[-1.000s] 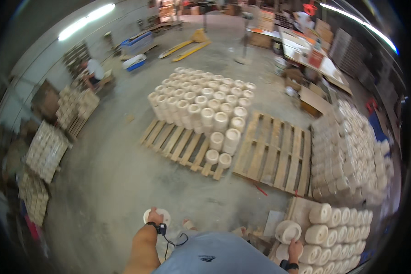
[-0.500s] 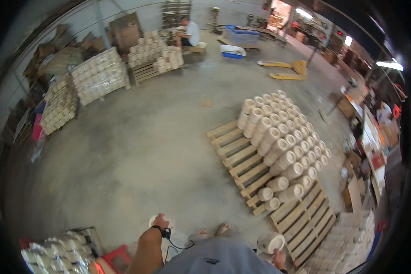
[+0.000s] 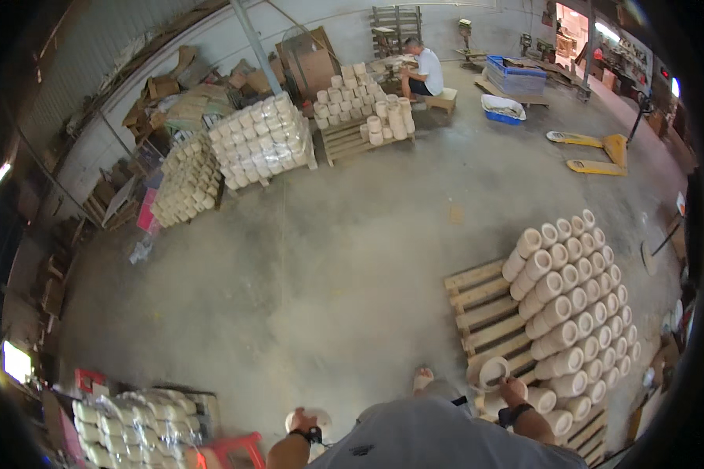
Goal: The recorder uses a mallet and a pneumatic nailer to assemble or secure wooden components, then moves and stacks finished wooden bowls in a workshop environment.
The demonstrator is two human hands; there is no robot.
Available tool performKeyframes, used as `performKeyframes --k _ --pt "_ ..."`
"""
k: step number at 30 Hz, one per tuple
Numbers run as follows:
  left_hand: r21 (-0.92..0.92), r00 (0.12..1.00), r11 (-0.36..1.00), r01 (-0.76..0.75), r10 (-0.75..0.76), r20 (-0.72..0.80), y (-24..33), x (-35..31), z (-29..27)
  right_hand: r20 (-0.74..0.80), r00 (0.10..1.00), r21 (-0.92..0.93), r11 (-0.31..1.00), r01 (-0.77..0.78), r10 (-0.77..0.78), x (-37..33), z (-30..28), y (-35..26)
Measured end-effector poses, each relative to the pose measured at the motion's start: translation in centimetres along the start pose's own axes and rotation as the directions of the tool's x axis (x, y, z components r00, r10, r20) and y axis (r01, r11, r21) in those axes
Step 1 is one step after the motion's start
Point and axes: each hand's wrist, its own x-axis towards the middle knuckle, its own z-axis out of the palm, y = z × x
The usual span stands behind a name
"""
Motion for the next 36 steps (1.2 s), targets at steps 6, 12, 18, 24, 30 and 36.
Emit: performKeyframes --k 6,12,18,24,30,36 --pt "-0.242 0.937 0.905 0.349 -0.33 0.116 2.3 1.8 -1.5 0.096 0.99 0.016 0.994 0.106 -0.107 14.3 -6.1 -12.2" --pt "-0.224 0.946 0.927 0.3 -0.259 0.196 8.6 12.9 1.4 0.123 0.99 -0.048 0.996 0.07 -0.064 25.1 -8.2 -21.7" --pt "-0.139 0.946 0.973 0.186 -0.139 0.294 22.8 29.5 1.3 0.138 0.99 -0.117 0.993 -0.024 0.041 33.5 -9.6 -26.7" --pt "0.012 0.979 0.98 -0.2 0.199 0.048 45.6 44.0 -4.4 0.109 0.976 -0.13 0.976 -0.172 0.187 39.8 -13.5 -30.4" --pt "0.08 0.872 0.874 -0.48 0.485 -0.064 65.2 56.5 -8.7 0.135 0.926 -0.172 0.929 -0.329 0.353 51.2 -12.7 -28.6" --pt "0.099 0.897 0.895 -0.435 0.44 -0.032 76.7 63.4 -9.5 0.239 0.936 -0.246 0.949 -0.197 0.257 67.3 -12.8 -30.0"
